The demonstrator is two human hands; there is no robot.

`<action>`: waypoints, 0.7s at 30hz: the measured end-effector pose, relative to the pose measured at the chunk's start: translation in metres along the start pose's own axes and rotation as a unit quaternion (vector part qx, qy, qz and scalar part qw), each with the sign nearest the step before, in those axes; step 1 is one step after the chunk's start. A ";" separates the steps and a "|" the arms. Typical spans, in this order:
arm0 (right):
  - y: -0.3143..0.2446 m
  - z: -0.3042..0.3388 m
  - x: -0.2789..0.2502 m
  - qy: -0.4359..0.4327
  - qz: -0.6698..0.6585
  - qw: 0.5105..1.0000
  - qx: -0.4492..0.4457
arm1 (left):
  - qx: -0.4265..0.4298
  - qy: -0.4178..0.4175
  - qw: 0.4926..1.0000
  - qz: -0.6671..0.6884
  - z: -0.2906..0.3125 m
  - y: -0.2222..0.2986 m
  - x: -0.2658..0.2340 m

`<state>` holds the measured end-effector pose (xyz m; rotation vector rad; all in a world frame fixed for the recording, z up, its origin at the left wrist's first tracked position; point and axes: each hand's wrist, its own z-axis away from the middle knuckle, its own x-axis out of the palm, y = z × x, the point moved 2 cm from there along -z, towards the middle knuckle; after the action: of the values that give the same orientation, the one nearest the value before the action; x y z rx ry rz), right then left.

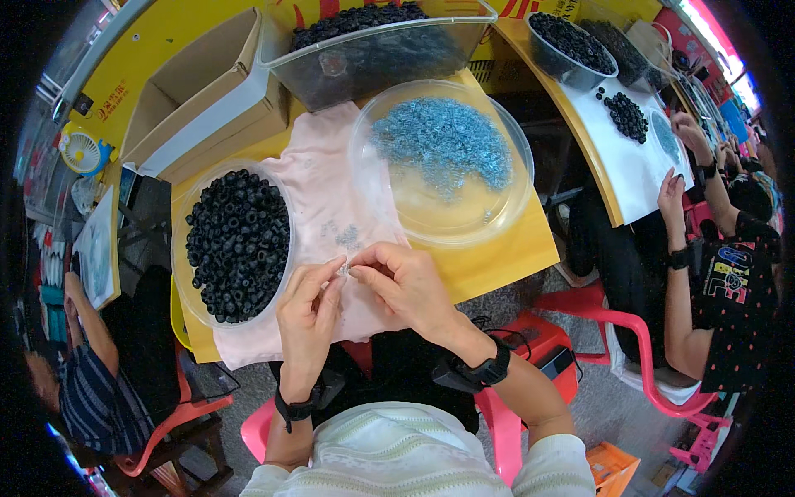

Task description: Assembling small blue and black plastic components by hand at a workstation.

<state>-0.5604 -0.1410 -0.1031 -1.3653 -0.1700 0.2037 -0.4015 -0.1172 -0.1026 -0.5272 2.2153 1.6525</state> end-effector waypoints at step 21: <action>0.007 0.003 0.002 0.042 -0.007 0.998 -0.048 | -0.046 0.052 0.994 -0.084 -0.001 -0.009 0.008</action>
<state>-0.5595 -0.1366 -0.1091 -1.4652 -0.1212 0.1274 -0.4048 -0.1213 -0.1135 -0.8179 2.1072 1.6806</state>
